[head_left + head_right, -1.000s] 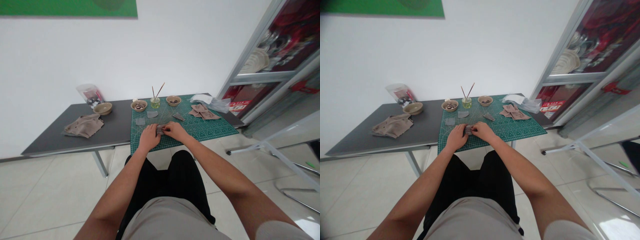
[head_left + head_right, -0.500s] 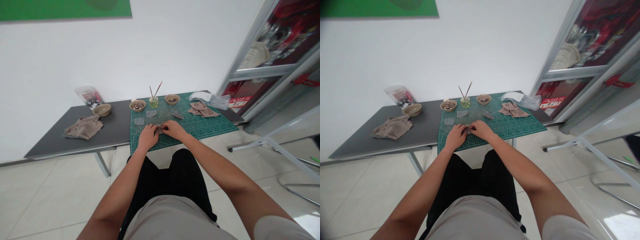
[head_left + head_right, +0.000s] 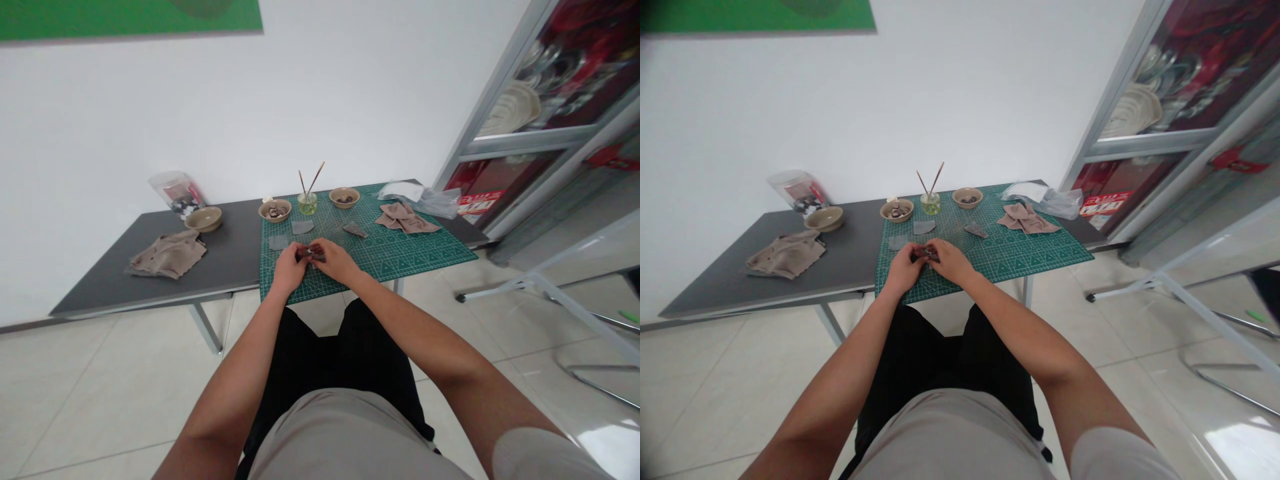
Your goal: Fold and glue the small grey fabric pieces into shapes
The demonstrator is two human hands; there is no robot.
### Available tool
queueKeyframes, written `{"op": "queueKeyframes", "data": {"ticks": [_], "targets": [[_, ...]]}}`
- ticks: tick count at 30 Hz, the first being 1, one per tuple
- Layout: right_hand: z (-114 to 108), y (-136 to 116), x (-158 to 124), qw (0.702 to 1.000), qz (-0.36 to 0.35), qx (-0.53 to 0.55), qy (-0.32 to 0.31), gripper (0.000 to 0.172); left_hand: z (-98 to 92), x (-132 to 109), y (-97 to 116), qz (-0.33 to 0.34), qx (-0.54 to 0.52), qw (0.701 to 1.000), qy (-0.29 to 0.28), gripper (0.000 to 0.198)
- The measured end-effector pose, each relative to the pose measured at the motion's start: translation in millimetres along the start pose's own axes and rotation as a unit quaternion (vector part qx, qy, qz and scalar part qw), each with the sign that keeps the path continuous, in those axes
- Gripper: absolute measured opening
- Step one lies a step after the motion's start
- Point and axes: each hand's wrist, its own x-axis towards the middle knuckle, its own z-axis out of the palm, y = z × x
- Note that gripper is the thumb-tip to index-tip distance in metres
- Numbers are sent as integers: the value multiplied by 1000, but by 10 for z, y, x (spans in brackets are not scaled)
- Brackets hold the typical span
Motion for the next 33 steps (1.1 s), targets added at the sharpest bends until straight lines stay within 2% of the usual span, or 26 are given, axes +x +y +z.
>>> {"op": "queueKeyframes", "data": {"ticks": [3,6,9,12,15,17,21,24,26,29,31,33], "targets": [[-48,59,0,996,38,-82,2,46,-19,-3,-18,-24,-45,998,33,19],[-106,82,13,989,85,-119,-21,42,-36,-20,-47,-39,-103,991,70,24],[-147,58,31,990,118,-73,-12,29,-43,-37,-73,-55,-155,982,92,28],[-177,34,41,986,156,-5,56,20,-43,-45,-77,-52,-163,979,108,31],[-202,46,32,981,149,6,122,25,-36,-47,-59,-53,-156,980,110,29],[-217,63,19,982,144,2,120,27,-31,-50,-43,-58,-147,982,108,26],[-251,65,-2,977,175,1,120,16,-27,-55,-33,-59,-125,985,103,22],[-280,41,-11,977,152,19,150,30,-31,-55,-33,-58,-108,987,101,21],[-296,30,-23,979,148,23,136,35,-37,-57,-26,-59,-95,988,103,20],[-324,22,-56,976,172,1,134,19,-47,-63,-10,-59,-84,989,106,18],[-348,23,-80,971,173,-9,164,19,-52,-66,-4,-60,-84,989,105,18],[-372,28,-99,972,168,-11,167,23,-54,-67,-3,-59,-83,989,103,18]]}}
